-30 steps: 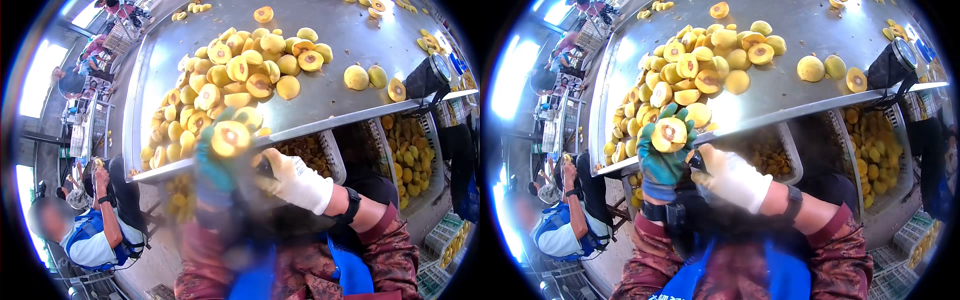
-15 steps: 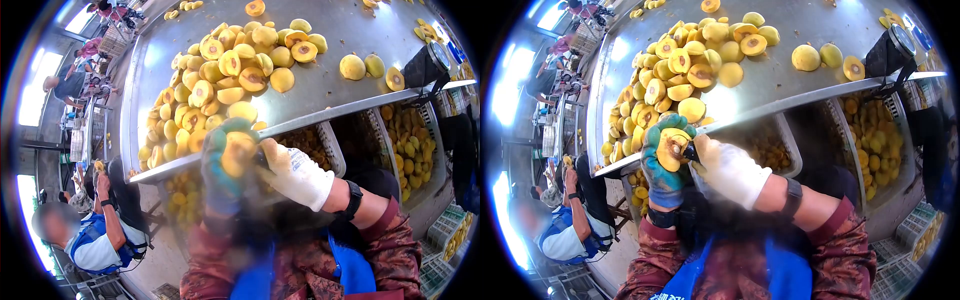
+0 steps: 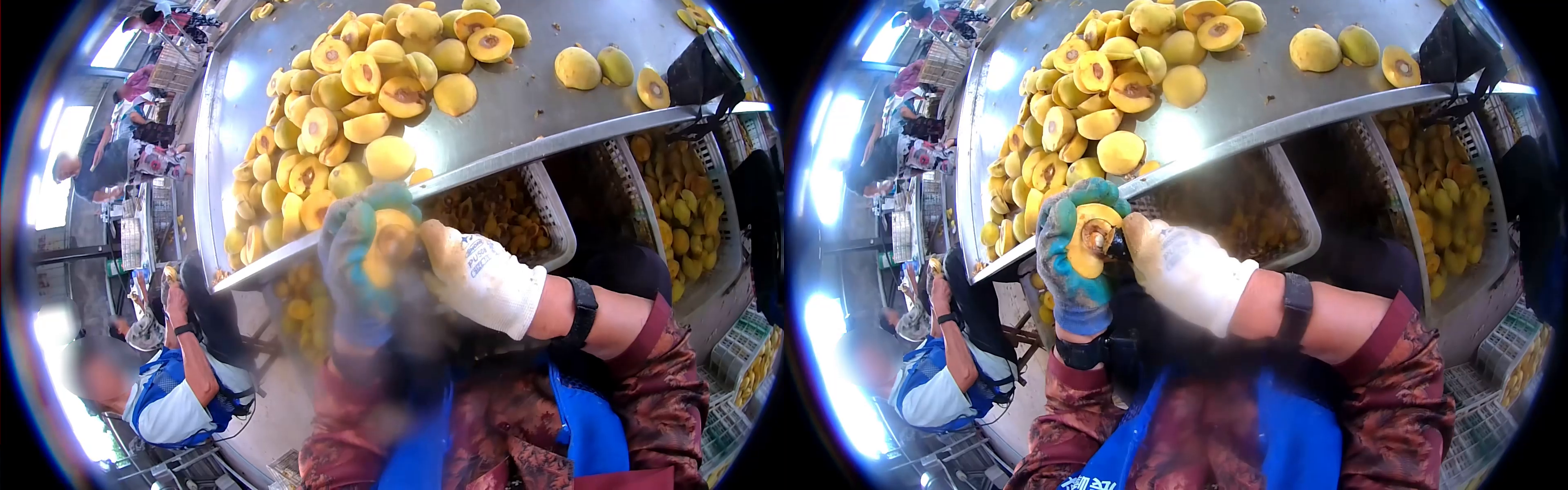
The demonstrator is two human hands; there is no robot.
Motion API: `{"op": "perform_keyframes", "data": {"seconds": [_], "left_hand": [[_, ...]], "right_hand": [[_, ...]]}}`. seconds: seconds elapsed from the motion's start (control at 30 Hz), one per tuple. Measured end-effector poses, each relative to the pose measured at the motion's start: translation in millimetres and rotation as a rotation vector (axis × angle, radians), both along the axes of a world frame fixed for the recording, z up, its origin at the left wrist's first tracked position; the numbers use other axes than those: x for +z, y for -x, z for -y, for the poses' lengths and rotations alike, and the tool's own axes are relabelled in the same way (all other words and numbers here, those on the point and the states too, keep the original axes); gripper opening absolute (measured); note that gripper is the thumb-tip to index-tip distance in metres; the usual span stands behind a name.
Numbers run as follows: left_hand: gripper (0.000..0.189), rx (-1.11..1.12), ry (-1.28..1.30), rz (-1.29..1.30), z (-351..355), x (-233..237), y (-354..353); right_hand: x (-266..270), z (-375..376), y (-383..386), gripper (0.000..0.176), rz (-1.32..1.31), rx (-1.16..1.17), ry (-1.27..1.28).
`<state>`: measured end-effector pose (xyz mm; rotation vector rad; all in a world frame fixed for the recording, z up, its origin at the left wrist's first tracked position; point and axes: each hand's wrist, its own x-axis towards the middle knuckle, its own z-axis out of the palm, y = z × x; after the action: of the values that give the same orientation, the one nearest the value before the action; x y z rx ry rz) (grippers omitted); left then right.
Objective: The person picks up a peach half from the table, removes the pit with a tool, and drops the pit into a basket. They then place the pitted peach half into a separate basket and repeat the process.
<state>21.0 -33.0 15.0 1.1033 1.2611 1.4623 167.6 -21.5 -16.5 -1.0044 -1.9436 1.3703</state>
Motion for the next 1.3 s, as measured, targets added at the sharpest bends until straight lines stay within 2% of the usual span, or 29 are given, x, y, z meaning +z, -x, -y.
{"op": "perform_keyframes", "data": {"seconds": [0.1,0.17,0.23,0.27,0.3,0.4,0.5,0.53,0.57,0.63,0.67,0.7,0.8,0.93,1.03,1.07,1.17,1.23,1.3], "left_hand": [[0.032,0.047,0.007,-0.013,5,-1,-3],[0.032,0.023,0.012,-0.016,5,-1,-1],[0.033,-0.016,0.064,-0.034,4,1,4],[0.034,-0.044,0.116,-0.049,2,2,8],[0.034,-0.073,0.168,-0.065,0,3,10],[0.037,-0.006,0.156,0.224,-16,10,0],[0.050,-0.012,-0.104,0.173,-13,8,-11],[0.054,-0.029,-0.200,0.162,-12,8,-16],[0.063,0.059,-0.233,0.013,-8,-2,-12],[0.060,0.107,-0.226,-0.010,-2,2,-20],[0.059,0.128,-0.223,-0.022,0,3,-23],[0.052,0.006,-0.241,0.046,-1,0,-14],[0.046,-0.036,-0.059,0.205,0,2,-5],[0.041,-0.116,0.166,0.137,-1,14,1],[0.050,-0.176,0.257,0.085,-5,17,6],[0.055,-0.189,0.274,0.061,-6,16,7],[0.060,-0.072,0.033,0.103,-3,15,-16],[0.058,-0.161,-0.084,0.043,-4,8,-3],[0.055,-0.220,0.013,-0.022,-6,8,9]], "right_hand": [[4,-1,-1,0.040,-0.063,0.064,0.238],[-9,7,6,0.032,-0.192,0.062,0.300],[-13,9,7,0.020,-0.193,0.077,0.190],[-13,9,5,0.021,-0.130,0.091,0.050],[-11,8,3,0.030,-0.066,0.102,-0.089],[3,-6,4,0.031,-0.027,0.075,0.063],[18,-16,4,0.034,-0.135,0.032,0.207],[17,-15,5,0.035,-0.168,0.040,0.183],[15,-12,6,0.036,-0.200,0.049,0.163],[3,-5,11,0.035,-0.238,0.059,0.086],[0,-2,11,0.036,-0.213,0.082,0.128],[2,-1,10,0.038,-0.188,0.101,0.166],[7,3,4,0.043,-0.142,0.162,0.251],[10,5,2,0.043,-0.113,0.196,0.314],[42,-9,-12,0.037,-0.161,0.373,0.855],[41,-10,-12,0.036,-0.212,0.369,0.901],[36,-14,-14,0.033,-0.361,0.380,0.985],[44,-13,-15,0.035,-0.272,0.341,0.921],[44,-9,-15,0.037,-0.241,0.311,0.866]]}}
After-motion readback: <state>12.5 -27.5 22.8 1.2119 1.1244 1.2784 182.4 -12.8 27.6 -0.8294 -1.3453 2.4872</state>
